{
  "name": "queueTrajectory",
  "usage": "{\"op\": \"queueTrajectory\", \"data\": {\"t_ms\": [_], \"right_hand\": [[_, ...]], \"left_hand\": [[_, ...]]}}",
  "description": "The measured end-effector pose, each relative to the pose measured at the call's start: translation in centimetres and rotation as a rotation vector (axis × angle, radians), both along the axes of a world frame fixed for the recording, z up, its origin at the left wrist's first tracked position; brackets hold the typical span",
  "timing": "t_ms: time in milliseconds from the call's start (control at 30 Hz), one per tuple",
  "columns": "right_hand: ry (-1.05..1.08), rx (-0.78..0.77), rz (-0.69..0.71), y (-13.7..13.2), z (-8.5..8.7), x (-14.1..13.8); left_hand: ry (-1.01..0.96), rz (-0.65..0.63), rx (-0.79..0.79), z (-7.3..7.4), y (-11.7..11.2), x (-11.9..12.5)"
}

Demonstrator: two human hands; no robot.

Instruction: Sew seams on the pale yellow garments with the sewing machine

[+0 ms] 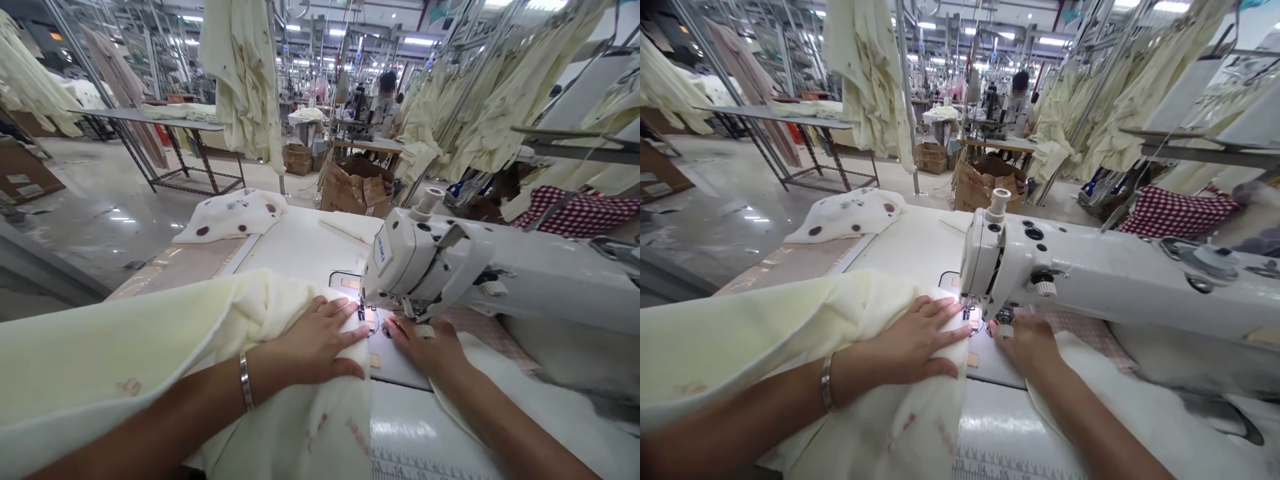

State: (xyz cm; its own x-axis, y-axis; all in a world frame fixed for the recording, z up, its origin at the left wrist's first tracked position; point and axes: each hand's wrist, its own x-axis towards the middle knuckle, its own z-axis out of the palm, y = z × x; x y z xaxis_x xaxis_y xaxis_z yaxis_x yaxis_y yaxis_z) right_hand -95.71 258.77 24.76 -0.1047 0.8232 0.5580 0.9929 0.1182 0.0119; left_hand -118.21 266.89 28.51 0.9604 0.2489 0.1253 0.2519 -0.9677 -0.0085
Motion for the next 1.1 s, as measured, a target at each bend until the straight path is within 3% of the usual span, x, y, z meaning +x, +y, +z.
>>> {"op": "queueTrajectory", "data": {"t_ms": [100,167,333,433,833,1100], "right_hand": [[-0.001,-0.018,-0.016,-0.3,0.0,-0.4],[-0.016,-0.039,0.047,-1.3,0.6,-1.3],[-0.032,-0.238,0.469,-5.5,1.8,-5.0],[-0.04,-0.245,0.614,-6.6,1.6,-6.0],[0.055,-0.058,0.587,-4.5,0.9,-5.3],[0.105,-0.09,0.501,-2.1,1.1,-3.6]], "left_hand": [[-0.01,0.008,0.011,0.3,-0.3,0.2],[-0.009,0.013,0.022,0.6,-1.0,0.2],[-0.031,-0.061,-0.082,0.2,-2.5,0.0],[-0.09,-0.083,-0.08,-0.5,-2.1,-0.1],[-0.111,-0.122,-0.013,-0.8,1.1,0.7],[-0.17,-0.083,-0.049,-0.8,4.1,2.4]]}}
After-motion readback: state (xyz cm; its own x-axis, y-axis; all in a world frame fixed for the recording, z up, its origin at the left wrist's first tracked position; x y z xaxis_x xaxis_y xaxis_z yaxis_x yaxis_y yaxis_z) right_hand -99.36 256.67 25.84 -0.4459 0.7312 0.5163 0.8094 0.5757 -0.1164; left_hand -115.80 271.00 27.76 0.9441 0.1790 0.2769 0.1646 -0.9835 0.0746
